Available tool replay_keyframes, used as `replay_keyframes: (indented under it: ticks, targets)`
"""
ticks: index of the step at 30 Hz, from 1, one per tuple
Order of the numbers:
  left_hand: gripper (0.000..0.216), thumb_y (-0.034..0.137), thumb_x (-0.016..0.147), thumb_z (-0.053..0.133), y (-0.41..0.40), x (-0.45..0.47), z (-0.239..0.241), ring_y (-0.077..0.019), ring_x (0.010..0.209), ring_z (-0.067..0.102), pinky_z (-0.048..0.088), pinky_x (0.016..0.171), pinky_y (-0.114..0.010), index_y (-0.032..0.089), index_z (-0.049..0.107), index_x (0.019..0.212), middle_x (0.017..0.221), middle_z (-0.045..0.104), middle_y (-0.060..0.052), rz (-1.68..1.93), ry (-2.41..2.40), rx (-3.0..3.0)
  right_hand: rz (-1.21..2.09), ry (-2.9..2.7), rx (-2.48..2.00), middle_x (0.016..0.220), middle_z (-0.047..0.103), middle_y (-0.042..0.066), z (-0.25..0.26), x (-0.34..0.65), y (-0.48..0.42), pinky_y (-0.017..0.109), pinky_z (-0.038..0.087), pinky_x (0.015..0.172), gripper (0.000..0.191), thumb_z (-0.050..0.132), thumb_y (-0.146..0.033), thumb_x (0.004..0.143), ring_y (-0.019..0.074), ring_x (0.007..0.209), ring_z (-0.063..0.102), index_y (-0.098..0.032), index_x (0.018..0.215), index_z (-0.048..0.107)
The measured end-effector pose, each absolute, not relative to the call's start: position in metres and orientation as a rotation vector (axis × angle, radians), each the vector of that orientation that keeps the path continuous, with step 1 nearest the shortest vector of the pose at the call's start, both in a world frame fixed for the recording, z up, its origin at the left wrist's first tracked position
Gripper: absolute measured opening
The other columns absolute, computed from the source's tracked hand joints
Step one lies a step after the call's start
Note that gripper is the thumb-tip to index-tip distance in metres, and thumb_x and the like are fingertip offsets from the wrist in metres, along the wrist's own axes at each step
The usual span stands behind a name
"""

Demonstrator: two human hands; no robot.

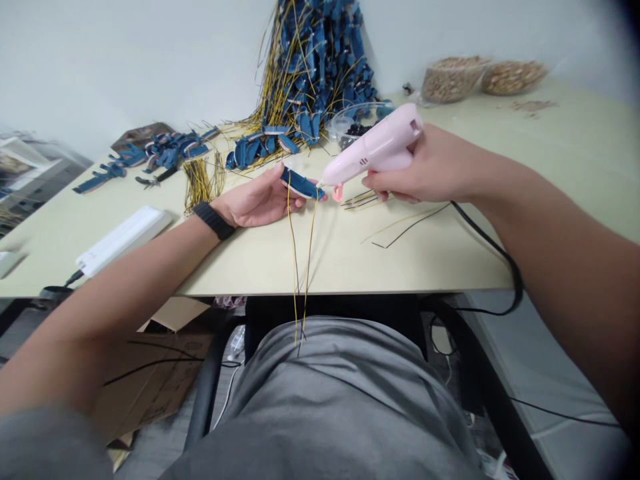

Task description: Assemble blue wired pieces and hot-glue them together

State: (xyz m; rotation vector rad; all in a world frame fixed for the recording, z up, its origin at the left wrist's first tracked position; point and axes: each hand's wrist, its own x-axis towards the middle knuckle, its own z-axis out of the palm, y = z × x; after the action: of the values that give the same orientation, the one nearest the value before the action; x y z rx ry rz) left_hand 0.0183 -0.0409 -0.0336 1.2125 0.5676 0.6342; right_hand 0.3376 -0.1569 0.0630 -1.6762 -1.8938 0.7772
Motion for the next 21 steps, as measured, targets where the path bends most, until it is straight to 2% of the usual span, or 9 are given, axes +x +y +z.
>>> replay_keyframes:
  ticks: [4, 9, 14, 21]
  targets:
    - [0.060, 0.058, 0.140, 0.062, -0.0417, 0.0183, -0.0335, -0.0178, 0.090, 0.079, 0.065, 0.090, -0.032, 0.011, 0.090, 0.117, 0.123, 0.097, -0.019, 0.638, 0.573, 1.241, 0.775, -1.909, -1.674, 0.075, 0.071, 0.004, 0.0627, 0.3384, -0.1565, 0.038, 0.046, 0.071, 0.029, 0.086, -0.008, 0.104, 0.0174, 0.068, 0.060, -0.022, 0.081, 0.074]
    - [0.052, 0.053, 0.137, 0.067, -0.0425, 0.0200, -0.0320, -0.0175, 0.091, 0.077, 0.064, 0.089, -0.032, 0.013, 0.092, 0.117, 0.122, 0.097, -0.017, 0.634, 0.559, 1.236, 0.786, -1.940, -1.602, 0.074, 0.068, 0.003, 0.0582, 0.3418, -0.1523, 0.038, 0.047, 0.069, 0.033, 0.098, -0.018, 0.099, 0.0199, 0.068, 0.063, -0.024, 0.081, 0.072]
    - [0.055, 0.056, 0.137, 0.066, -0.0418, 0.0202, -0.0316, -0.0185, 0.091, 0.074, 0.062, 0.089, -0.034, 0.014, 0.091, 0.113, 0.119, 0.096, -0.016, 0.643, 0.557, 1.262, 0.819, -1.914, -1.606, 0.068, 0.066, 0.002, 0.0632, 0.3401, -0.1574, 0.036, 0.043, 0.067, 0.030, 0.091, -0.009, 0.105, 0.0161, 0.064, 0.056, -0.022, 0.083, 0.075]
    - [0.046, 0.057, 0.127, 0.086, -0.0400, 0.0169, -0.0338, -0.0194, 0.094, 0.075, 0.061, 0.090, -0.033, 0.012, 0.095, 0.125, 0.133, 0.097, -0.019, 0.599, 0.461, 1.322, 0.967, -1.878, -1.485, 0.064, 0.061, -0.002, 0.0662, 0.3455, -0.1597, 0.033, 0.037, 0.060, 0.033, 0.099, -0.014, 0.106, 0.0141, 0.060, 0.051, -0.024, 0.089, 0.072]
